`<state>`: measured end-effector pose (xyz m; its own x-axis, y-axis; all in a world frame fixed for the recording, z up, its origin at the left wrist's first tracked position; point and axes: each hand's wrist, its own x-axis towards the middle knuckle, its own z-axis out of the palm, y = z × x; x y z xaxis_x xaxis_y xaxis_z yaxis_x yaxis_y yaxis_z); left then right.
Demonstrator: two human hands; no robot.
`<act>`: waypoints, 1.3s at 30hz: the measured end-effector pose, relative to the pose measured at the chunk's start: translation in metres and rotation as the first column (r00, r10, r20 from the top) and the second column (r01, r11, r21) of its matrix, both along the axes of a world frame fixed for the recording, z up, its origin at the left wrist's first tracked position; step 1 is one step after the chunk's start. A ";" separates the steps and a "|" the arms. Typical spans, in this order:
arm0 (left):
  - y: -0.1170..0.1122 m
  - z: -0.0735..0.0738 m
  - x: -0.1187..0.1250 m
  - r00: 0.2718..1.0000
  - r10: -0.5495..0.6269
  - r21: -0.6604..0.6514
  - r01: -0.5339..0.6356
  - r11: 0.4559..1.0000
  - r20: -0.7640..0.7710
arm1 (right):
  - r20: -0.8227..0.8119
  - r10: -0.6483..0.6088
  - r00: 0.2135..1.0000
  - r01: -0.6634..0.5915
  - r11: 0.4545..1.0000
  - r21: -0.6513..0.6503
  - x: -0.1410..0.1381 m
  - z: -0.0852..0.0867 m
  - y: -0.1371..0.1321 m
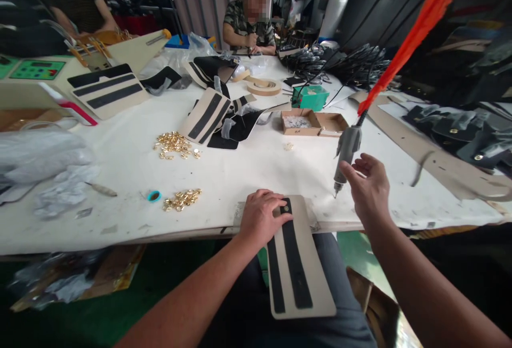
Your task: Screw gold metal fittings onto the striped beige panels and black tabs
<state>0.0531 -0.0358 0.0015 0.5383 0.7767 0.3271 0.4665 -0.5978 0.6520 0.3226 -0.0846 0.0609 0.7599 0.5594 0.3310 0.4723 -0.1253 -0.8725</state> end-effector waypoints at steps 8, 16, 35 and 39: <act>0.000 0.000 -0.001 1.000 0.015 0.014 -0.015 1.000 0.019 | -0.002 0.135 0.991 -0.131 0.959 -0.249 0.009 0.005 0.055; 0.000 -0.001 -0.001 1.000 0.010 0.022 -0.010 1.000 0.030 | -0.324 0.157 0.933 -0.223 0.959 -0.176 0.012 -0.001 0.067; -0.001 0.000 0.001 1.000 0.014 0.050 -0.015 0.999 0.021 | -0.346 0.603 0.719 -0.497 0.794 0.351 -0.116 -0.007 0.018; -0.001 0.000 0.001 1.000 0.010 0.040 -0.011 0.999 0.016 | -0.333 0.589 0.737 -0.496 0.805 0.326 -0.119 -0.007 0.019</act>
